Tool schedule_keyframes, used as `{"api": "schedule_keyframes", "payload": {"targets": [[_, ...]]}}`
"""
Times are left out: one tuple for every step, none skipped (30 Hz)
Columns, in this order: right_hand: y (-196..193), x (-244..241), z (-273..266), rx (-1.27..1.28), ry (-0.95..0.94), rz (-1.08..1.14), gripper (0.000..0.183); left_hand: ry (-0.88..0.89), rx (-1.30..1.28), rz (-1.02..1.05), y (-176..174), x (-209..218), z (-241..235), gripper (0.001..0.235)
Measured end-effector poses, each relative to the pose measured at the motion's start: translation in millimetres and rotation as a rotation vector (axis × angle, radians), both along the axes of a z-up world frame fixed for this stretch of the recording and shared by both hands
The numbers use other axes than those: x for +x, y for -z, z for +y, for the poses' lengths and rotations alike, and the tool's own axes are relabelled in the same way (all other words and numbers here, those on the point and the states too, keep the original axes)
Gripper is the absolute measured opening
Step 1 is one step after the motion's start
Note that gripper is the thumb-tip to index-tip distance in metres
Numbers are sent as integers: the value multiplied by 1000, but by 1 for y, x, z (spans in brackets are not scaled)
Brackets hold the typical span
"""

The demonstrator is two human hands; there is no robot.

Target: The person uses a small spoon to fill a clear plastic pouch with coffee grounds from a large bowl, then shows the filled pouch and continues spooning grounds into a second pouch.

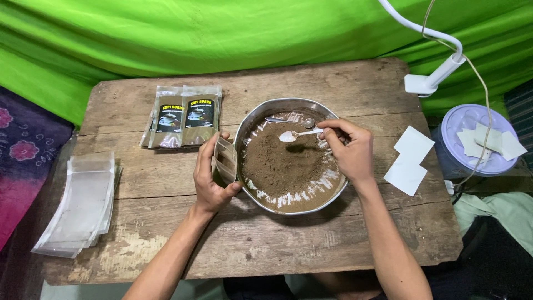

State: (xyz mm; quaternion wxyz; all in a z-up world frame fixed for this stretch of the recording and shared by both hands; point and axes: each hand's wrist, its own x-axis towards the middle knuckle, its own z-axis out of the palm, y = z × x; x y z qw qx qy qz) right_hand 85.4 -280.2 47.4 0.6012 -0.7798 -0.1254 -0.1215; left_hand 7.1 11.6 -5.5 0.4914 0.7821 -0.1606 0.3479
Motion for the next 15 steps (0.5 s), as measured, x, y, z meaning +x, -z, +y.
{"api": "schedule_keyframes", "payload": {"targets": [[-1, -1, 0, -1, 0, -1, 23, 0, -1, -1, 1, 0, 1, 110], [-2, -1, 0, 0, 0, 0, 23, 3, -11, -4, 1, 0, 3, 110], [-3, -2, 1, 1, 0, 0, 23, 7, -22, -8, 2, 1, 4, 109], [-2, -1, 0, 1, -1, -2, 23, 5, -22, -10, 3, 1, 5, 109], [-1, 0, 0, 7, -4, 5, 23, 9, -22, -17, 5, 2, 5, 109], [0, 0, 0, 13, -7, 12, 22, 13, -21, -24, 6, 2, 5, 109], [-1, 0, 0, 12, -9, 11, 22, 11, -22, -25, 4, 2, 5, 109], [-2, 0, 0, 14, -8, 16, 22, 14, -25, -29, 2, 1, 4, 109], [-3, -1, 0, 17, -6, 20, 21, 18, -28, -33, 1, 1, 3, 109], [-3, -1, 1, 15, -6, 21, 21, 18, -29, -32, 1, 1, 4, 109], [-3, -1, 1, 21, -11, 21, 22, 21, -31, -37, 1, 0, 4, 108], [-4, -2, 1, 26, -15, 20, 22, 25, -33, -42, 1, 1, 4, 107], [-2, 0, 1, 24, -14, 20, 22, 26, -36, -42, 0, 0, 4, 107], [0, 0, 0, 26, -12, 17, 22, 23, -29, -42, -1, 0, 2, 107], [1, 1, 0, 28, -10, 14, 22, 20, -23, -41, -1, 0, 1, 107]]}}
